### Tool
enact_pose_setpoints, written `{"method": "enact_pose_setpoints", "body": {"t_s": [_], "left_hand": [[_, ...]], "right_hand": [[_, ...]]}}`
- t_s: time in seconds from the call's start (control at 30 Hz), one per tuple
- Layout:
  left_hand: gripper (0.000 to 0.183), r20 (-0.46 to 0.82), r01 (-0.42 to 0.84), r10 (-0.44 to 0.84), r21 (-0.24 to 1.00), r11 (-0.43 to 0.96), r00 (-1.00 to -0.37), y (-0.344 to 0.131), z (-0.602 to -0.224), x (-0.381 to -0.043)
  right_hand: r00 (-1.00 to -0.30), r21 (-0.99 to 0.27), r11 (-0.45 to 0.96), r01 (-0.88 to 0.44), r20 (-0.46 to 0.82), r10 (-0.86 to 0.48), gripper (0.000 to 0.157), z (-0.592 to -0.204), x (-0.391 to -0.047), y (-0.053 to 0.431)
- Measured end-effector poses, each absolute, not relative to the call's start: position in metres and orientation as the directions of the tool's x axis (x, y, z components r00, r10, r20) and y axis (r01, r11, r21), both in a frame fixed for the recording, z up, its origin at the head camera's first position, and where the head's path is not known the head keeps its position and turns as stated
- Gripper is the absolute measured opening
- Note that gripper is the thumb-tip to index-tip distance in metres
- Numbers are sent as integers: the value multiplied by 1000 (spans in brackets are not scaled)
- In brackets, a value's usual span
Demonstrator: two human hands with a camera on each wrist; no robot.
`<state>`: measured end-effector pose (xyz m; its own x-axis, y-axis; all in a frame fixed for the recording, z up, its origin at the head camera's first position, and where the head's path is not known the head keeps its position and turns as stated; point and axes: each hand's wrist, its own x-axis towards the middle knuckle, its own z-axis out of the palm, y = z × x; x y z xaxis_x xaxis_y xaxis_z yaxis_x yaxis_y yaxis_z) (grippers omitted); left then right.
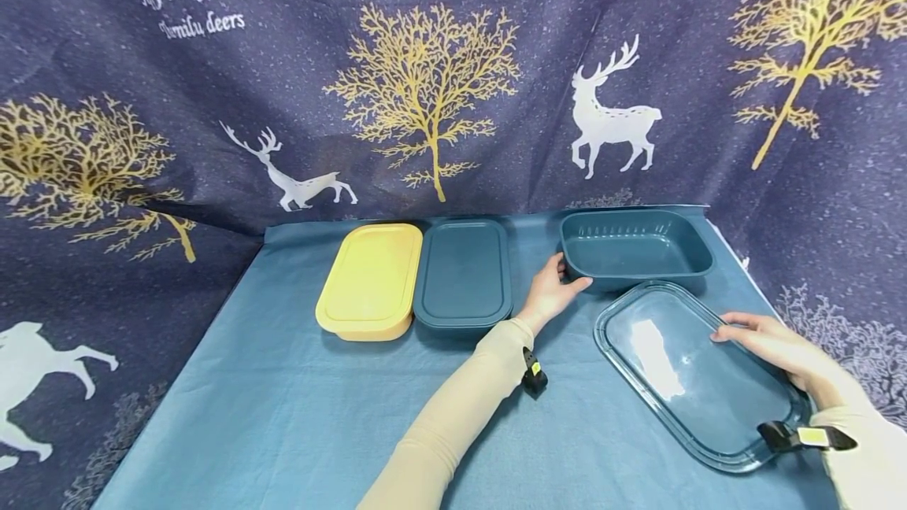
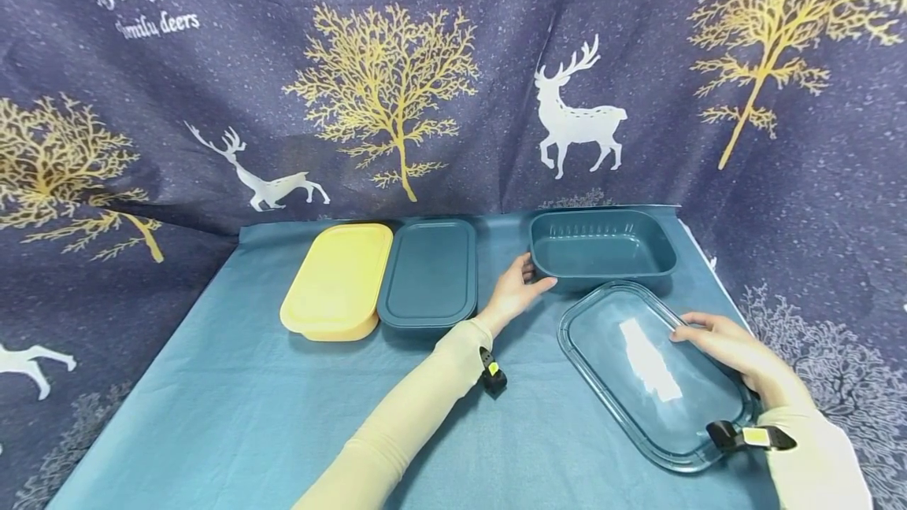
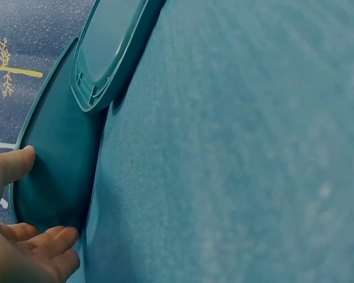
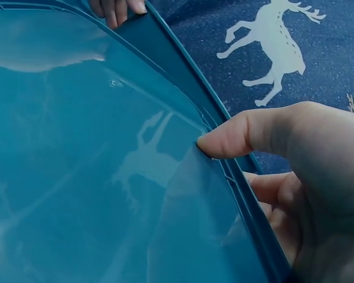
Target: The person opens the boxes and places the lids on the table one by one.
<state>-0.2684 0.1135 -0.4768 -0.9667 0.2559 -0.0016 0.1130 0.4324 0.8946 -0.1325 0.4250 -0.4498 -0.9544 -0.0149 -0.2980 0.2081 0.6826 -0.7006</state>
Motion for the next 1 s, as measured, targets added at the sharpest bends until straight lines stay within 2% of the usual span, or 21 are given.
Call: {"method": "enact_pose_setpoints", "body": {"t_s": [0.4, 0.77, 1.0], "left_hand": [[71, 15, 137, 250, 867, 479, -968, 115, -476, -274], [71, 11, 139, 257, 864, 483, -966, 114, -472, -276], [70, 7, 141, 256, 850, 508, -967, 114, -469, -276]], "right_hand": [[-950, -723, 648, 242, -312, 6, 65, -453, -132, 426], [-940, -706, 652, 275, -340, 28, 72, -455, -132, 429], [-957, -667, 711, 221, -289, 27, 54, -451, -131, 425]]}}
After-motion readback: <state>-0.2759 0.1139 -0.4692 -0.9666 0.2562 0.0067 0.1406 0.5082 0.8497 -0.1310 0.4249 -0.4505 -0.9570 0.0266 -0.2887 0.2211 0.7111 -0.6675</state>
